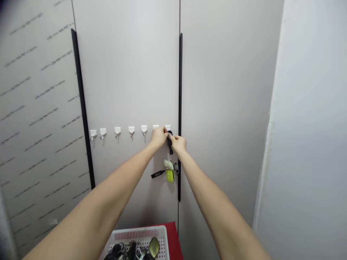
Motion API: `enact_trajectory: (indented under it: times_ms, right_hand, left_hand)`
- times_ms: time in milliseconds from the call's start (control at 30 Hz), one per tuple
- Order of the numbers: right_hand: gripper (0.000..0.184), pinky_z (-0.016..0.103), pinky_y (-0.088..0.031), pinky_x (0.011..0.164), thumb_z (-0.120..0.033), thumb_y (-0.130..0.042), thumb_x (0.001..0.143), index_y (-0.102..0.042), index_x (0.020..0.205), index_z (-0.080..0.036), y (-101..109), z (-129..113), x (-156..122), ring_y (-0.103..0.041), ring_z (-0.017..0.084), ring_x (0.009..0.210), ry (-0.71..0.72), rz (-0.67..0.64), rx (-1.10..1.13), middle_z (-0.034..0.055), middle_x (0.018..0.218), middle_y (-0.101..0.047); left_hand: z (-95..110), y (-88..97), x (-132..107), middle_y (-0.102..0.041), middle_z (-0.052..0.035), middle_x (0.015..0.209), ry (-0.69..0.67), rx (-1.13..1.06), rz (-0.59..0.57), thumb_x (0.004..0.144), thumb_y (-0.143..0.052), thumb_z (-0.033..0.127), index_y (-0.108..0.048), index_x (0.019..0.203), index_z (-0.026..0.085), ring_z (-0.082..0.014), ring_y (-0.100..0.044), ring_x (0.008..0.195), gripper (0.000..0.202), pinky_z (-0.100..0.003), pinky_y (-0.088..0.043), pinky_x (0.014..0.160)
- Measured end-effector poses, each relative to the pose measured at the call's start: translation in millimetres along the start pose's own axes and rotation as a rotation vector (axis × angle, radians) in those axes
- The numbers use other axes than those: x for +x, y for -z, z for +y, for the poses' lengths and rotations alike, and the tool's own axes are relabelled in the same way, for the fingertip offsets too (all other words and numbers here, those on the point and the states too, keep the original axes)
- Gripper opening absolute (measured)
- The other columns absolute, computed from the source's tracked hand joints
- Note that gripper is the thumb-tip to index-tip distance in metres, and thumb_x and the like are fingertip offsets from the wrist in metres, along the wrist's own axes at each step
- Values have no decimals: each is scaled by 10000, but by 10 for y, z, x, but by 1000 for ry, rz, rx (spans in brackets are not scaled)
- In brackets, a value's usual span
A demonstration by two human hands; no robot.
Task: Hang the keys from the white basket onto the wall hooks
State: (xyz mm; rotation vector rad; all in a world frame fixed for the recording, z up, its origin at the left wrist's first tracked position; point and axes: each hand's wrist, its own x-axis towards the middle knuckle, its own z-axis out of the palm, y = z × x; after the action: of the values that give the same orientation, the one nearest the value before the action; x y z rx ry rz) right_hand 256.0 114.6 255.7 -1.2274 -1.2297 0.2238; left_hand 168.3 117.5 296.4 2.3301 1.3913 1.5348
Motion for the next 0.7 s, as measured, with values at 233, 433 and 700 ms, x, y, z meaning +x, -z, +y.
enact_trajectory:
  times_ms: [233,433,700]
  right_hand:
    - [292,194,-359,412,-364,-430,585,-561,570,-103,-104,70,-113,-433,73,397,-54,-31,13,-9,417,-487]
    - [297,255,-377,644,-330,-462,580,-562,767,-122,29,168,-320,-501,119,667,54,112,-32,55,739,-578]
    - [189,246,-372,627,-234,-435,621,-569,716,-141,-133,779,-1846,-512,124,644,37,-576,-207,40,712,-593]
  left_hand:
    - [-30,-33,-97,-555,-68,639,0,-2,-42,589,-461,103,-549,652,133,-159,-501,666,113,-259,-351,629]
    - [-326,-1,-616,-547,-42,650,-39,-198,-43,563,-510,154,-554,638,146,-139,-488,674,87,-251,-340,683]
    - [-1525,36,-2466,-579,-45,652,248,-45,-537,606,-438,149,-571,678,143,-126,-500,608,151,-240,-365,614]
